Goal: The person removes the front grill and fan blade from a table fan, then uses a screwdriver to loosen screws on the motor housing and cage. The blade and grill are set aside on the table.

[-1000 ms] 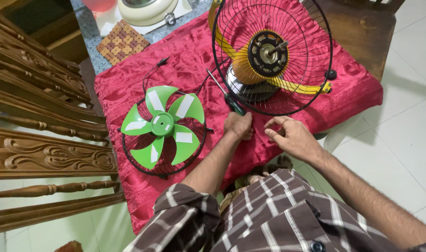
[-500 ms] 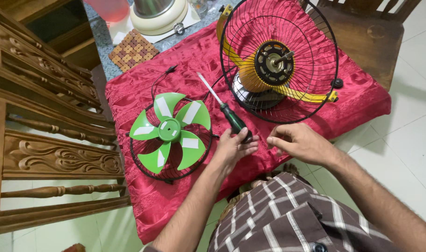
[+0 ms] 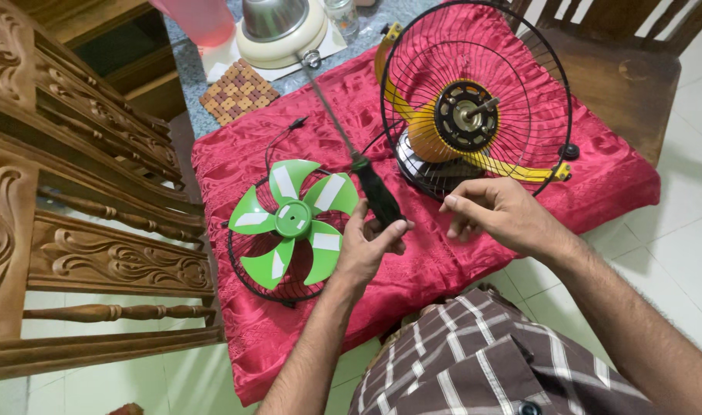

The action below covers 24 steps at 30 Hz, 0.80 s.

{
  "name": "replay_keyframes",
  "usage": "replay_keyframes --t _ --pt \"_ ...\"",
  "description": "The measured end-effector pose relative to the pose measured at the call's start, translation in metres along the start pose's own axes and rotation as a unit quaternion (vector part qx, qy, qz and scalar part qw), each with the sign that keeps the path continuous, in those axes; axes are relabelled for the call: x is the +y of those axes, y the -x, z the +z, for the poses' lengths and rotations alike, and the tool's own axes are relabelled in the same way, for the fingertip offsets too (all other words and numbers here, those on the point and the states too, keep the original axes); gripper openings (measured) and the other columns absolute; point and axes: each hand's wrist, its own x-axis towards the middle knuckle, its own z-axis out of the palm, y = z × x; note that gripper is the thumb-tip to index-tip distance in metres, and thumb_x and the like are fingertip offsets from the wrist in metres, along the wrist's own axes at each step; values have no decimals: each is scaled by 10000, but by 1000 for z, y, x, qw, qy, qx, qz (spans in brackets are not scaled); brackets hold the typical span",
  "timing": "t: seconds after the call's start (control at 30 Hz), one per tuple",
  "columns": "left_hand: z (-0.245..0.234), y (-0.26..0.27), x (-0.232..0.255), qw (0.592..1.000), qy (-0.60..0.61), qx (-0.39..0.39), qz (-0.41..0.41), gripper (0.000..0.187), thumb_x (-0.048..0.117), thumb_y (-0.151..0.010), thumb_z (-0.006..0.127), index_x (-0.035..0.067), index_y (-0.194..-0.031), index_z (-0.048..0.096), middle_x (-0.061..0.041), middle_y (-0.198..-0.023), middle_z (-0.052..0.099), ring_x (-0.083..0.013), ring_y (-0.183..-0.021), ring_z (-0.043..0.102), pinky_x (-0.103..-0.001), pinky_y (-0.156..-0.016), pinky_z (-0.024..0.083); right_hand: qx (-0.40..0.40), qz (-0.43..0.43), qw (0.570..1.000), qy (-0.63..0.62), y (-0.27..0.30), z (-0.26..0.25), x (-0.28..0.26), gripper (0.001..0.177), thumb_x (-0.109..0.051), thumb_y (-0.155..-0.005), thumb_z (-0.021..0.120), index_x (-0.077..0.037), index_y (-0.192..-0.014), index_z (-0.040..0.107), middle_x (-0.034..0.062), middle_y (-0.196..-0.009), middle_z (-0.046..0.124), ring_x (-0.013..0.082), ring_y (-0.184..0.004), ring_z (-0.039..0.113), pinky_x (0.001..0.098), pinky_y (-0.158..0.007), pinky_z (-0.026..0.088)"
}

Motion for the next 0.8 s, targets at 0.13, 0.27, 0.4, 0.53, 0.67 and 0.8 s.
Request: replay_keyframes --t 0.13,0.27,0.4,0.53,0.67,0.8 --pt "7 0 19 996 -18 -75 42 513 103 -906 814 38 -1319 517 -117 -947 701 -130 -716 623 -271 -596 507 4 -48 999 24 -6 6 -10 276 -224 -999 596 -9 -1141 693 63 -909 788 101 -811 712 270 -751 595" --pt "17 3 37 989 -80 -124 16 529 183 -858 823 69 -1288 537 -67 -983 745 -91 -799 658 -245 -613 513 30 -65 997 10 -7 14 -18 364 -197 -978 640 -26 -1299 624 74 -1004 737 106 -854 658 278 -758 564" --pt "26 5 56 975 -148 -162 -33 540 245 -838 831 78 -1274 560 -62 -928 745 -89 -783 650 -241 -606 517 20 -144 986 -83 -9 13 -20 370 -189 -1004 622 11 -1311 574 75 -1141 722 122 -1088 688 287 -970 564" --pt "38 0 61 969 -165 -181 -41 510 259 -863 816 49 -1250 558 -51 -942 751 -79 -820 670 -241 -642 559 50 -90 987 -127 -8 4 -15 340 -213 -1009 617 17 -1259 611 87 -1094 739 150 -1036 710 309 -933 582" --pt "43 -16 54 964 -145 -223 -29 420 336 -931 748 5 -1167 639 -52 -914 740 -102 -787 677 -244 -654 562 76 -86 983 -146 -6 -8 -8 315 -224 -1002 619 -2 -1225 608 83 -1068 735 153 -1006 723 312 -902 600" --pt "40 -38 43 942 -206 -241 -107 542 511 -985 622 -15 -1043 737 -79 -870 772 -130 -745 710 -248 -671 569 125 -108 984 -73 2 -17 -1 240 -239 -1049 594 -29 -1164 604 43 -991 689 112 -911 670 267 -819 561"
